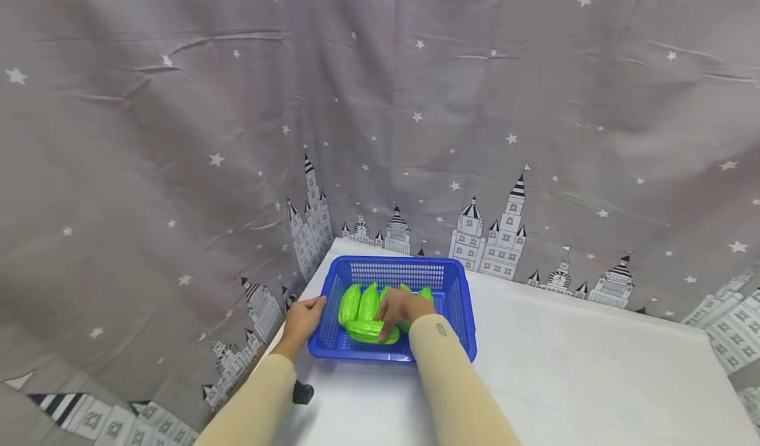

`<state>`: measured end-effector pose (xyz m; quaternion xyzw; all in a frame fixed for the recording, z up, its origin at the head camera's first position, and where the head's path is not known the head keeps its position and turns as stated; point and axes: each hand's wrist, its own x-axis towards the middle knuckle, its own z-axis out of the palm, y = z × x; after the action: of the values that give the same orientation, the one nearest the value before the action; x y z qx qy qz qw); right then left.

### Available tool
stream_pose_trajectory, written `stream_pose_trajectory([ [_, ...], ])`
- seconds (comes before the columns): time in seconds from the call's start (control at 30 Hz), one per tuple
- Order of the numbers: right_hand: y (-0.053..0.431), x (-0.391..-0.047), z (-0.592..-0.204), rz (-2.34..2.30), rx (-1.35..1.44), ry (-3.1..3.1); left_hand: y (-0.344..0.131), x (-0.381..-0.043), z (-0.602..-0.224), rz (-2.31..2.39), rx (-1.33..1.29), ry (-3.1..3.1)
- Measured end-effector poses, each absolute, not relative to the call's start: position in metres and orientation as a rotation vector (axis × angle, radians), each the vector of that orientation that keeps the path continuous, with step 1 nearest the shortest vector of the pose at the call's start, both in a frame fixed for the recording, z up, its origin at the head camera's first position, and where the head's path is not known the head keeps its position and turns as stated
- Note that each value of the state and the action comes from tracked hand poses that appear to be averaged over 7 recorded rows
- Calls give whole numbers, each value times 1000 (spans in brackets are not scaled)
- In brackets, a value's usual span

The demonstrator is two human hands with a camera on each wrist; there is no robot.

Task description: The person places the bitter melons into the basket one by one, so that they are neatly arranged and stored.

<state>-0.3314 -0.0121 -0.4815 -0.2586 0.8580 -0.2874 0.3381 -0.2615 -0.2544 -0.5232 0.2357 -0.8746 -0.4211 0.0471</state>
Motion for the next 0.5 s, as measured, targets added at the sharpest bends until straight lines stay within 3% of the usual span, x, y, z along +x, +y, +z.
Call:
stream_pose_trajectory([
  [0.5, -45, -310, -486, -700, -738, 2239, -255, -262, -527, -1297, 731, -2644],
])
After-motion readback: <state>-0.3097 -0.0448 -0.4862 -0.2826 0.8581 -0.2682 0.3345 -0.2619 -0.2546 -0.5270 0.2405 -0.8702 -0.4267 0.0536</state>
